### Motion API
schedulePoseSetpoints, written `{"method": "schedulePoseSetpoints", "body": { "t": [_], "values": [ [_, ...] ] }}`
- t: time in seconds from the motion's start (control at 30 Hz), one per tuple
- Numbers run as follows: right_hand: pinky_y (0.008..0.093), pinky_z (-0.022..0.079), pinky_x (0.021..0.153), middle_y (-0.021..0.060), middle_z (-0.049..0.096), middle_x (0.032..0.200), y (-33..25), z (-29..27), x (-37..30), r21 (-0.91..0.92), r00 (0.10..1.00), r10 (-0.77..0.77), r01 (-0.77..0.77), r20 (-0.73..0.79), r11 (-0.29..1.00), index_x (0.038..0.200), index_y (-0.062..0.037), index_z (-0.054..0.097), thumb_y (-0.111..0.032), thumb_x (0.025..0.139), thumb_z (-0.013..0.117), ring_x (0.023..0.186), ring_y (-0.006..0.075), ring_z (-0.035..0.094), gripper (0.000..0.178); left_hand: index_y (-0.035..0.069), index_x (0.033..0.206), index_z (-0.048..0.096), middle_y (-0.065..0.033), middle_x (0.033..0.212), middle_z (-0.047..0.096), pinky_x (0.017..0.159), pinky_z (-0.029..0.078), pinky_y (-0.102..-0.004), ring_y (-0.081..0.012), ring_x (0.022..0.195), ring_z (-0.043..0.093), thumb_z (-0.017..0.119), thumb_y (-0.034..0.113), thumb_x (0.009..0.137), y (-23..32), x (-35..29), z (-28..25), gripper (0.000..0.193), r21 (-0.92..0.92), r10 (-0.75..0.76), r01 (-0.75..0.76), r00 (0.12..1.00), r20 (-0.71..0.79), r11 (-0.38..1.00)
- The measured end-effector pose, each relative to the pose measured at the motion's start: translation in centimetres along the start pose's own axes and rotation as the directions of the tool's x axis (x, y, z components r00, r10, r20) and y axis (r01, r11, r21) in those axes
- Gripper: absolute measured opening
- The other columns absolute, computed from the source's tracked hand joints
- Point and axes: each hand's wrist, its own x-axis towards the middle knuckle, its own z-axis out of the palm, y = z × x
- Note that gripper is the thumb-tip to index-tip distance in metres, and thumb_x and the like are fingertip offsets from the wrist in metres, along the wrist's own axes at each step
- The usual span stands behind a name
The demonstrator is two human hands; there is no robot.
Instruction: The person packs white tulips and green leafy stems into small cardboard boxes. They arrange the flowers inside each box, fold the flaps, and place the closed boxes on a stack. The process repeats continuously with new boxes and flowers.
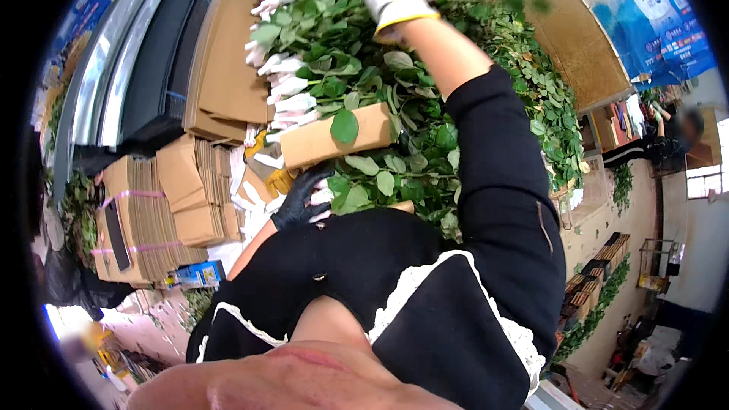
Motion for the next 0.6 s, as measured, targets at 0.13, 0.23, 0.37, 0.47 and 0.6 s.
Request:
{"method": "schedulePoseSetpoints", "body": {
  "t": [0.13,0.23,0.37,0.47,0.6],
  "values": [
    [0.0452,0.057,0.078,0.0141,0.073,0.1,5.0,-6.0,-3.6,0.061,0.983,0.18,-0.181,0.019,0.982,0.094,-0.0112,0.074,-0.028,0.081,0.068,0.098,0.0305,0.071,0.022,0.011,0.137,0.054,-0.0183,0.131,0.053,0.101,0.044,-0.0457,-0.0378,0.121,0.051,0.078,0.028,0.078,0.2,0.7,0.6,0.066,0.014,0.065,-0.064,0.997,-0.046,0.998],
    [0.0446,0.055,0.091,0.0126,0.07,0.117,3.7,-6.3,-4.5,0.021,0.994,0.106,-0.105,-0.028,0.994,0.12,-0.0168,0.068,-0.028,0.087,0.07,0.11,0.0303,0.067,0.036,0.012,0.135,0.056,-0.0178,0.125,0.054,0.098,0.046,-0.0443,-0.0364,0.116,0.053,0.08,0.026,0.075,0.2,0.0,0.6,0.066,0.008,0.019,-0.019,0.996,-0.086,1.0],
    [0.0457,0.051,0.096,0.013,0.067,0.123,1.0,-3.2,-3.7,-0.059,0.937,-0.25,0.243,-0.245,0.968,0.127,-0.0199,0.063,-0.041,0.088,0.068,0.112,0.0332,0.064,0.045,0.014,0.136,0.056,-0.0172,0.12,0.055,0.095,0.048,-0.0427,-0.0346,0.111,0.054,0.079,0.025,0.075,-0.7,-0.1,0.7,0.066,0.042,0.073,-0.069,0.992,-0.107,0.997],
    [0.0441,0.054,0.092,0.0154,0.07,0.115,-1.3,1.5,1.2,0.177,0.995,-0.086,0.076,0.046,0.981,0.12,-0.0142,0.065,-0.021,0.09,0.064,0.107,0.034,0.066,0.031,0.015,0.136,0.057,-0.0165,0.117,0.056,0.091,0.048,-0.0419,-0.0334,0.105,0.055,0.078,0.024,0.075,-0.6,0.8,1.0,0.065,0.004,0.091,-0.091,0.992,-0.089,0.996],
    [0.0458,0.055,0.092,0.0157,0.07,0.117,-6.1,4.6,1.6,0.154,0.973,0.027,-0.063,0.227,0.986,0.114,-0.0104,0.07,-0.013,0.088,0.062,0.109,0.0315,0.067,0.027,0.012,0.137,0.056,-0.0169,0.118,0.057,0.093,0.049,-0.0423,-0.0342,0.107,0.056,0.078,0.024,0.077,-0.5,0.0,0.8,0.065,-0.058,0.08,-0.086,0.991,-0.108,0.995]
  ]
}}
